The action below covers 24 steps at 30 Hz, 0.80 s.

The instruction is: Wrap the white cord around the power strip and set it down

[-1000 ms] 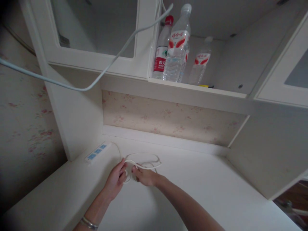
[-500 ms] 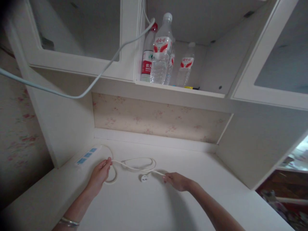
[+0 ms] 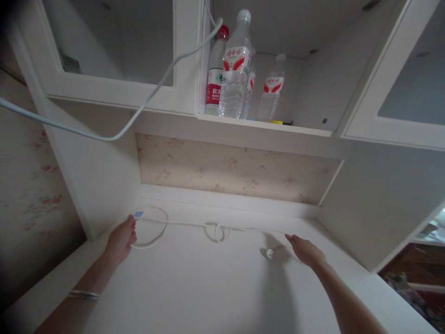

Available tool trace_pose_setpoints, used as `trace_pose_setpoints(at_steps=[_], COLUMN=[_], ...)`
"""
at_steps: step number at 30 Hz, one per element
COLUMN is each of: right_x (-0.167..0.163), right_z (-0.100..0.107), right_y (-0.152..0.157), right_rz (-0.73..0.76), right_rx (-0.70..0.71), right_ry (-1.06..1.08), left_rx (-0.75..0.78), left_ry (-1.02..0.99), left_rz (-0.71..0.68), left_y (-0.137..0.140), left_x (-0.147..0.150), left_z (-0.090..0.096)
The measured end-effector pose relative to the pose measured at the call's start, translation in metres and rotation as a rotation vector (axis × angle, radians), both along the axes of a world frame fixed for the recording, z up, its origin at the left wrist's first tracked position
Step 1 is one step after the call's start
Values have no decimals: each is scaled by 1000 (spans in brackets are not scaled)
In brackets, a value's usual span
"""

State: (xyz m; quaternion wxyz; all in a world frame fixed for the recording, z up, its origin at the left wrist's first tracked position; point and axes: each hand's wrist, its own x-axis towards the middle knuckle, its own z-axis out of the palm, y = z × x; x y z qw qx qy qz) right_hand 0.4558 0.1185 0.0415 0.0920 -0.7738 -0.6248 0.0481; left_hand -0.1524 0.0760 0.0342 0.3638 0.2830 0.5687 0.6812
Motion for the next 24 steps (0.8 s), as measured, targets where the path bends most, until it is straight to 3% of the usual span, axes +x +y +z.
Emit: trace_pose_setpoints(at_steps=[4, 7, 10, 14, 18, 21, 24], right_x=[-20, -43, -76, -135, -194, -229, -258], right_z=[7, 24, 45, 70, 80, 79, 76], right_y=[13, 13, 1, -28, -56, -67, -72], right_rz=[67, 218, 386, 693, 953, 1054, 1132], right_rx=[11, 185, 387, 572, 695, 727, 699], right_ry=[-48, -113, -134, -233, -295, -197, -30], left_rx=[49, 115, 190, 138, 30, 14, 118], left_ry=[-309, -500, -482, -137, 302, 528, 740], left_rz=[-200, -324, -398, -483, -601, -785, -851], left_y=[-2, -8, -16, -22, -26, -32, -40], left_x=[13, 25, 44, 81, 117, 140, 161], left_z=[9, 22, 36, 42, 35, 24, 11])
